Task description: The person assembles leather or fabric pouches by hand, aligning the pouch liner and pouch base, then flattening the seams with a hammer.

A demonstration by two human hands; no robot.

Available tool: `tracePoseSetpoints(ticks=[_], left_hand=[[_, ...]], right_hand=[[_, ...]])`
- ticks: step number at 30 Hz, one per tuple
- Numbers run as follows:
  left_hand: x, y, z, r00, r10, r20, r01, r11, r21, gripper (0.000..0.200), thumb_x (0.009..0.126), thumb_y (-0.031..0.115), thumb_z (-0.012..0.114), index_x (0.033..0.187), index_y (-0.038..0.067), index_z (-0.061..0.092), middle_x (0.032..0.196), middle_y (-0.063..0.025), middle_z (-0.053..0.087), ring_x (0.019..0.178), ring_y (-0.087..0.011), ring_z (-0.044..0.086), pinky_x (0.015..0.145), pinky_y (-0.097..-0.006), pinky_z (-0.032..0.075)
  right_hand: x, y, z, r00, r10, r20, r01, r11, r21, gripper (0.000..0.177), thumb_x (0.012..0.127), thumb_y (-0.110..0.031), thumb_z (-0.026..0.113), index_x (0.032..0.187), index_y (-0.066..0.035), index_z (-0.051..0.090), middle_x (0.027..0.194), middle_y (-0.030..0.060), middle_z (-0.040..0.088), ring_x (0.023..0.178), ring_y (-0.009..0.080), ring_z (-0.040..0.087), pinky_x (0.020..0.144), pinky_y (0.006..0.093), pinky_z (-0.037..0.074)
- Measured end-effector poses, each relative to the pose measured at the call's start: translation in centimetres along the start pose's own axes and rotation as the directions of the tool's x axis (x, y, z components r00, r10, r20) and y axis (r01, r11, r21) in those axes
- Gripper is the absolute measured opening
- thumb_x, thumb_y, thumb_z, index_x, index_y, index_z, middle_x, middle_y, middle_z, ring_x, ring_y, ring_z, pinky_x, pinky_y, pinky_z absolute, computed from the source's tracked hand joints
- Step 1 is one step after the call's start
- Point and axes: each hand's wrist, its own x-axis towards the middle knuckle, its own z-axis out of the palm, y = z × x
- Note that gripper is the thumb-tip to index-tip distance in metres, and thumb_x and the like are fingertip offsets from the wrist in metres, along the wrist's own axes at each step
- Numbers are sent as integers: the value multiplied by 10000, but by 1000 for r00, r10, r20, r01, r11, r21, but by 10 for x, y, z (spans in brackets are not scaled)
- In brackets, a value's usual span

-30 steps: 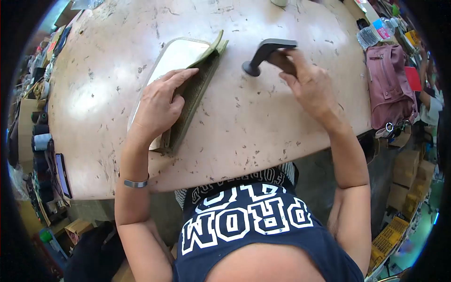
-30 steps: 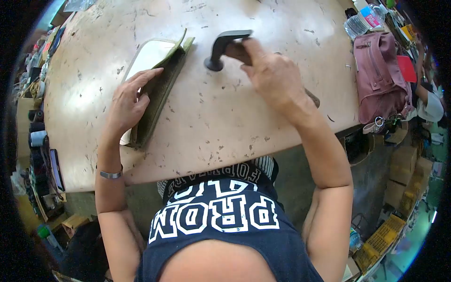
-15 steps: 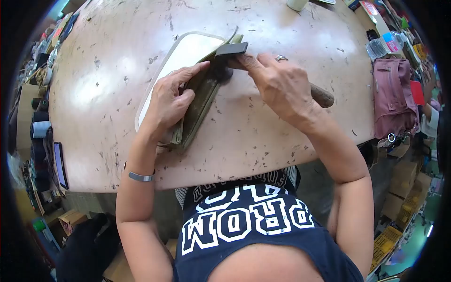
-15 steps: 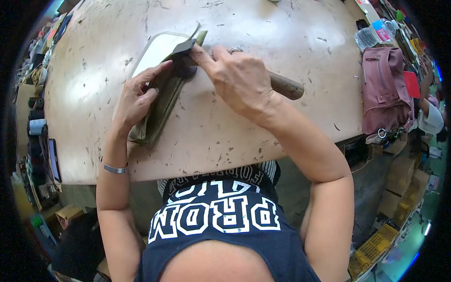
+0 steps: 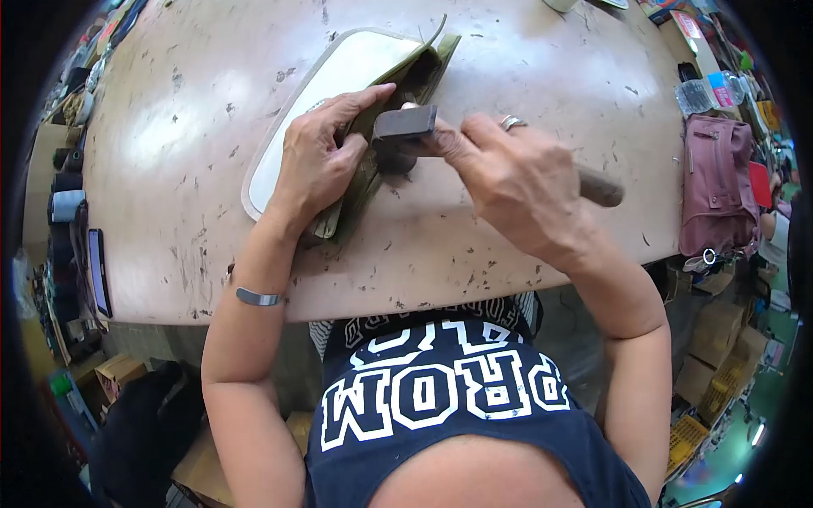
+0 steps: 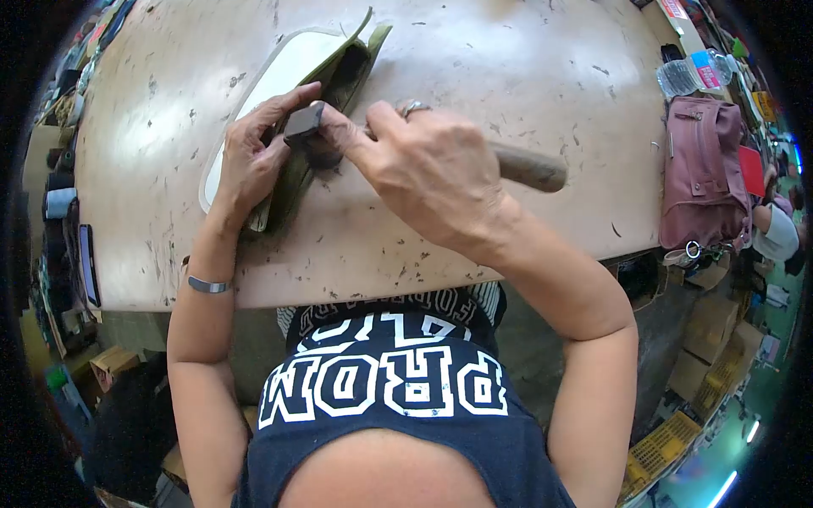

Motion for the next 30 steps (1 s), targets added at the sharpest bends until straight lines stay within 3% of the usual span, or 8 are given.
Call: tracePoseSetpoints(ticks=[5,11,14,16,23,27,30], left_hand=[[-1,-6,2,999,32,-31,-33,999,-32,495,659,-53,440,1105,78,611,1022,-151,633,909,-246,615,849,-319,457],[-3,-5,-1,999,19,-31,-22,995,-93,467,688,-53,439,1103,73,612,1013,-129,640,892,-191,617,831,-294,463],[-1,-3,-1,1000,-1,-10,0,995,-100,455,697,-52,442,1101,70,613,1003,-120,643,880,-165,613,825,-280,463],[-2,-5,0,999,18,-33,-22,992,-127,452,699,-52,443,1099,69,614,999,-116,644,871,-157,612,824,-272,463],[-2,-6,0,1000,16,9,-15,995,-101,457,696,-60,443,1103,66,609,1018,-114,638,910,-169,607,848,-279,452],[-2,-1,-2,999,12,33,-9,997,-83,460,695,-60,442,1108,62,605,1019,-118,637,928,-190,603,866,-288,443],[-2,-4,-4,998,-24,58,30,994,-102,457,695,-62,441,1109,50,600,1029,-120,633,915,-189,605,866,-287,441]], right_hand=[[-9,-9,10,1000,-24,-14,24,999,38,416,793,-140,511,1209,-145,534,709,32,510,514,160,549,468,268,463],[-8,-26,8,991,-96,-93,107,986,130,410,810,-167,519,1220,-159,530,688,19,504,497,140,527,454,261,458],[-3,-26,-6,995,-101,-21,102,993,56,399,813,-187,529,1212,-169,542,668,13,502,503,126,525,444,246,446],[-7,-33,3,989,-139,-54,144,985,95,388,813,-188,532,1200,-170,553,660,13,503,508,124,529,441,238,440],[-7,-45,4,977,-186,-105,201,968,148,363,829,-187,517,1188,-163,565,635,6,500,502,118,531,434,238,441],[-5,-23,4,996,-75,-38,77,995,64,405,825,-140,516,1230,-165,525,634,3,491,460,92,497,415,234,446],[-2,2,3,988,65,-140,-72,996,-46,442,811,-114,523,1250,-165,505,647,9,489,450,101,491,404,230,439]])
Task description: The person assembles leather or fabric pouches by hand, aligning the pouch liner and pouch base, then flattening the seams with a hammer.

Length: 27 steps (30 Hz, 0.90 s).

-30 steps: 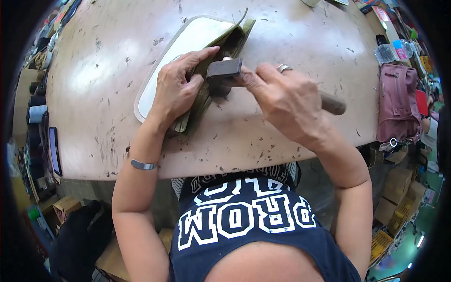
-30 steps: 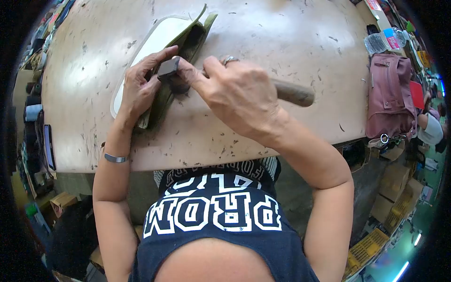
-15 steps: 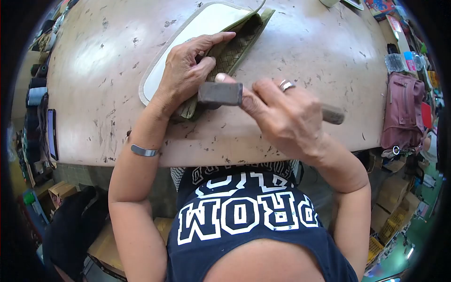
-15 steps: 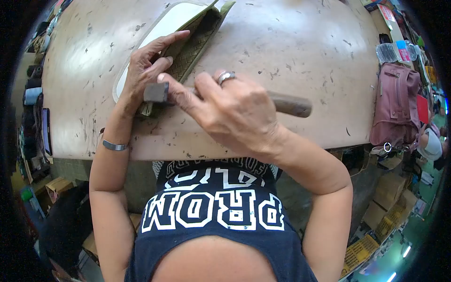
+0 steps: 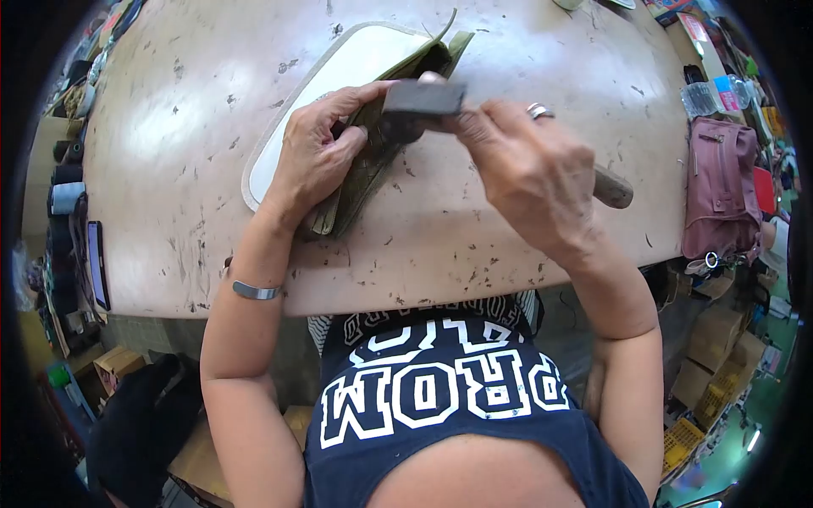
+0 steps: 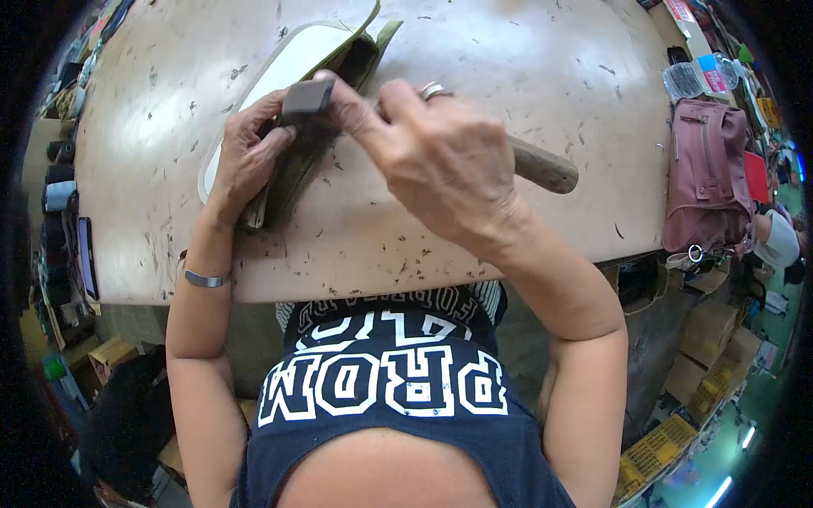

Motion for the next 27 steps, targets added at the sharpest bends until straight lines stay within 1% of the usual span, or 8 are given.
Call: tracePoseSetpoints(ticks=[5,8,9,12,14,16,21,27], left_hand=[[3,22,-1,998,-40,42,31,980,196,392,713,-49,456,1068,23,605,1025,-123,616,809,-213,618,790,-318,476],[9,37,-1,980,-29,196,-125,677,725,364,740,-61,454,1060,43,593,1046,-130,597,857,-279,599,776,-377,474],[12,46,-2,975,3,220,-175,618,766,264,767,3,464,981,6,619,966,-154,588,793,-324,600,767,-384,478],[30,62,-12,988,19,156,-127,675,726,303,759,-41,442,1014,-2,600,1073,-166,577,910,-352,577,826,-399,453],[28,72,-15,907,420,-8,-297,656,694,287,774,-74,467,1025,-12,593,1105,-141,574,936,-317,594,821,-352,477],[22,77,-18,799,601,-28,-390,553,736,288,769,-70,533,1044,-2,583,1183,-118,538,963,-305,592,792,-343,493],[-16,53,-19,888,453,-85,-215,571,793,393,740,-46,608,1120,19,536,1325,-157,401,1149,-329,479,852,-362,502],[-32,59,-11,889,428,-163,-140,593,793,412,750,-58,592,1152,-11,511,1365,-156,338,1173,-326,453,864,-337,503]], right_hand=[[-7,8,14,997,5,80,-13,995,103,449,784,-102,531,1231,-145,520,718,43,533,549,163,572,454,270,468],[-6,4,4,994,7,113,-21,992,122,439,781,-102,532,1217,-151,532,718,45,537,554,165,572,469,270,471],[-7,1,4,995,6,97,-19,991,136,426,786,-103,530,1209,-155,538,714,43,536,555,163,572,465,270,471],[-7,-5,5,999,29,42,-35,988,151,373,804,-105,524,1170,-163,559,704,38,536,548,156,568,451,270,469],[-2,-4,2,996,85,8,-85,990,113,318,817,-104,520,1124,-160,580,699,37,537,526,152,560,433,271,466],[1,1,6,990,87,-110,-74,991,116,244,826,-110,520,1056,-145,592,695,39,538,506,152,556,415,272,463],[6,0,17,998,40,-57,-35,996,79,113,788,-107,554,899,-101,578,691,46,536,534,158,589,419,270,468],[17,-20,22,994,65,-92,-50,986,161,146,789,-121,544,924,-108,596,728,51,547,554,154,595,429,272,472]])
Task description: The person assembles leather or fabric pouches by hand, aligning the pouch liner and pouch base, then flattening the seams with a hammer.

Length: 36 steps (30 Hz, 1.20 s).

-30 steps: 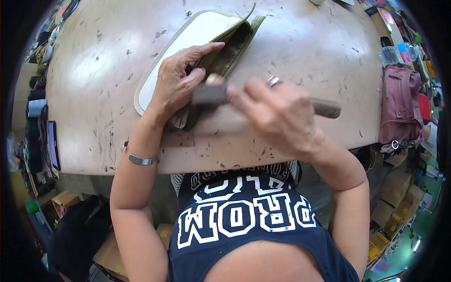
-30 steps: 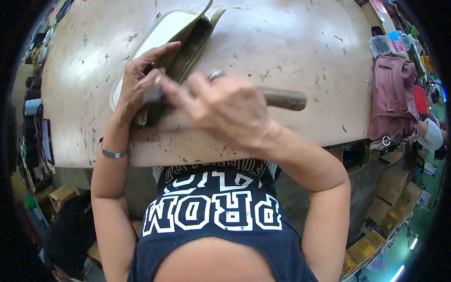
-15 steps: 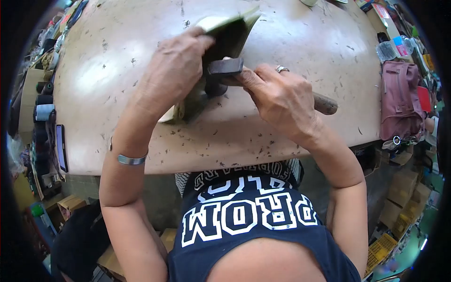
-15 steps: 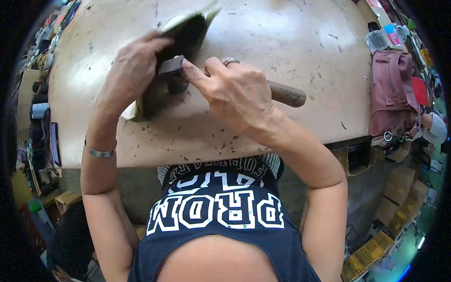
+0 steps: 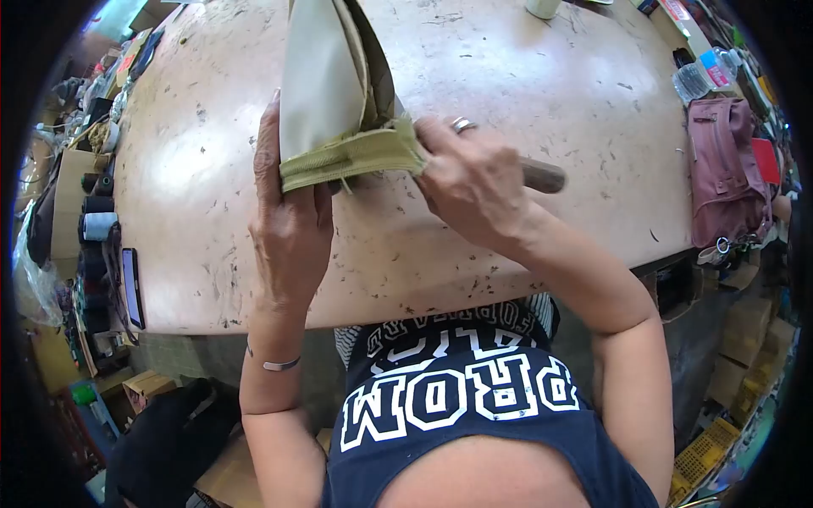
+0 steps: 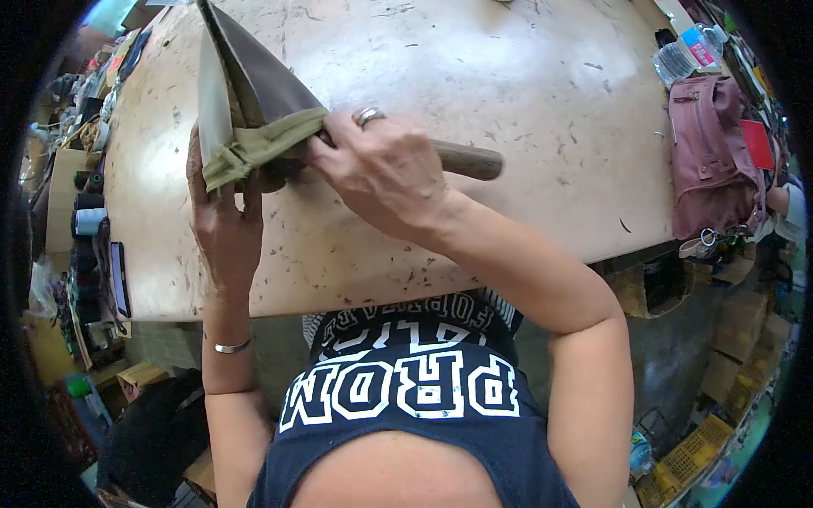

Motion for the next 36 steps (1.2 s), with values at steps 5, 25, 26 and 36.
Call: tracePoseSetpoints(ticks=[5,25,26,36], left_hand=[[-21,-11,0,982,-186,-35,186,983,-3,456,755,-38,590,1195,44,506,1356,-143,357,1148,-344,470,859,-355,491],[-44,-22,-40,802,-232,551,191,973,132,454,708,-82,508,1135,67,549,1297,-143,439,1102,-352,498,909,-393,413],[-41,-26,-36,795,-242,556,222,969,104,478,704,-91,487,1154,61,536,1296,-146,443,1107,-346,496,920,-387,404],[-17,-43,-23,810,-208,548,340,928,-151,570,668,-81,413,1213,61,505,1209,-168,520,1073,-327,519,919,-372,407]], right_hand=[[11,-4,1,990,-130,61,133,990,-52,182,803,-151,528,964,-120,608,758,58,546,566,137,593,413,248,467],[11,-15,8,976,-145,160,153,988,-39,373,838,-112,512,1199,-200,544,696,22,563,492,111,531,419,224,442],[10,-6,6,976,-111,187,119,993,-29,359,857,-131,504,1209,-192,533,677,25,562,476,103,521,389,216,422],[22,4,4,992,-20,125,15,999,42,363,820,-96,505,1171,-178,548,701,56,581,578,180,603,472,294,494]])
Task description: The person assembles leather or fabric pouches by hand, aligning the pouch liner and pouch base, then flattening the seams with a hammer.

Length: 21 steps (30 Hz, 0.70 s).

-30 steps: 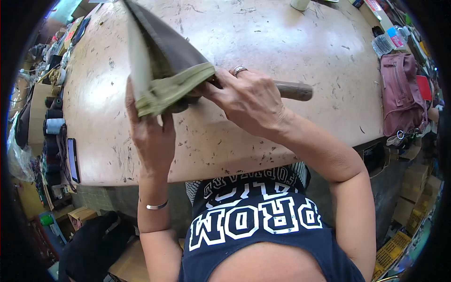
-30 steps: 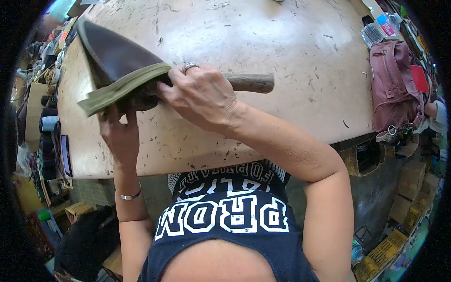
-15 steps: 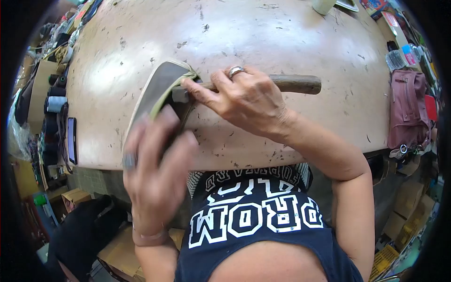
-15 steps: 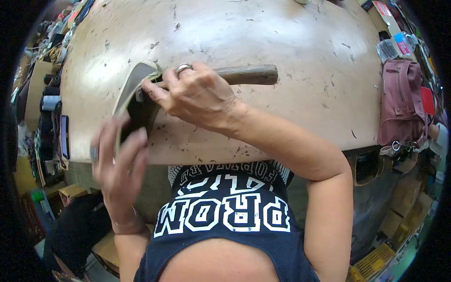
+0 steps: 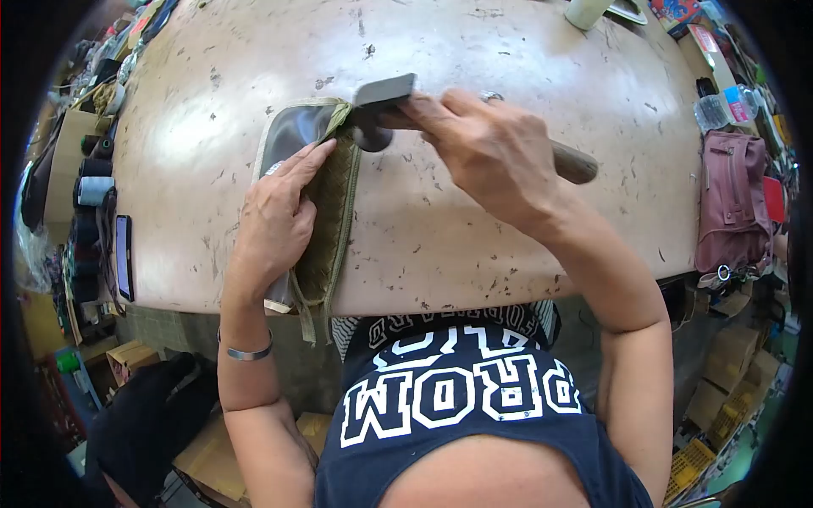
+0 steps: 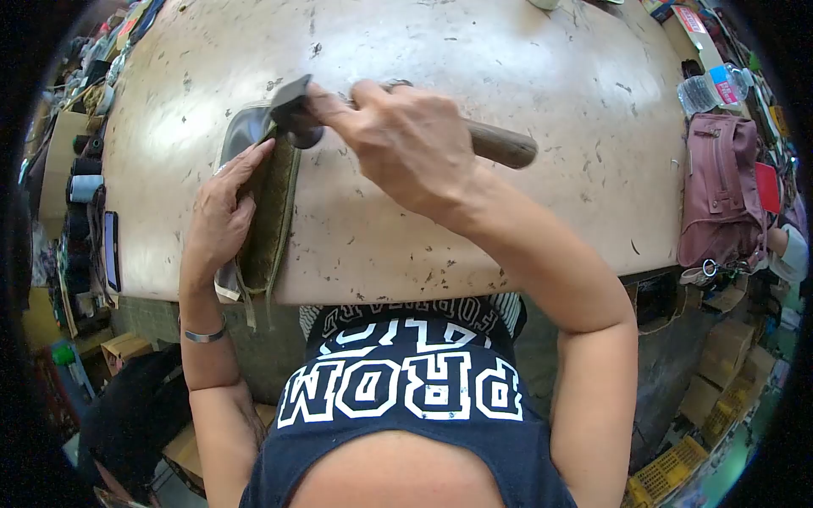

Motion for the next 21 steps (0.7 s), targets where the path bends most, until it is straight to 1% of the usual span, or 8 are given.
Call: tracePoseSetpoints(ticks=[5,6,8,11,16,19,20,21], left_hand=[[-1,-4,3,998,-61,-20,58,992,-113,573,671,-80,409,1216,63,511,1196,-170,532,1081,-295,530,925,-331,407],[-2,-5,4,995,-90,-35,83,983,-163,575,670,-84,408,1217,59,511,1196,-169,535,1085,-285,531,927,-322,404],[-5,-7,12,987,-152,-59,130,954,-271,579,669,-90,405,1221,51,510,1194,-166,543,1094,-265,534,932,-303,398],[-7,-11,23,982,-121,-145,68,942,-328,582,664,-100,398,1218,34,514,1194,-157,551,1111,-238,525,941,-293,387],[-12,-8,35,961,-167,-222,59,903,-425,580,661,-108,390,1210,21,522,1196,-149,552,1140,-229,501,968,-300,367],[-8,-7,38,954,-171,-248,52,904,-424,575,669,-96,387,1214,28,521,1203,-150,548,1143,-231,498,980,-310,357],[-4,-7,39,952,-175,-250,57,907,-417,572,672,-91,386,1215,32,520,1205,-151,547,1143,-233,498,983,-315,354],[1,-8,41,956,-164,-243,44,900,-434,569,676,-85,386,1215,37,521,1204,-150,548,1142,-235,499,985,-317,351]], right_hand=[[23,1,22,997,-53,-51,51,998,-44,360,839,-106,482,1188,-178,530,694,56,583,543,177,594,454,281,490],[24,0,17,996,-72,-48,68,994,-86,393,838,-113,487,1224,-181,504,688,61,583,529,168,591,447,275,492],[16,-5,15,997,-79,-6,78,996,-46,400,837,-114,484,1231,-178,502,686,68,582,529,163,590,449,278,495],[10,-4,20,993,-120,-13,119,991,-62,394,842,-104,478,1229,-169,505,692,73,583,520,152,583,440,269,492],[2,-10,17,988,-155,18,155,987,-37,400,840,-106,486,1234,-173,505,705,68,590,538,155,593,440,264,494],[11,-1,10,996,-70,49,76,990,-123,404,841,-102,482,1238,-172,506,712,67,581,554,157,596,441,261,493],[11,2,11,995,-92,-39,88,991,-102,400,844,-100,485,1239,-162,507,696,58,566,537,141,579,412,249,472],[7,0,13,992,-121,-24,118,988,-101,396,844,-99,485,1235,-158,511,688,55,560,524,135,568,404,247,465]])
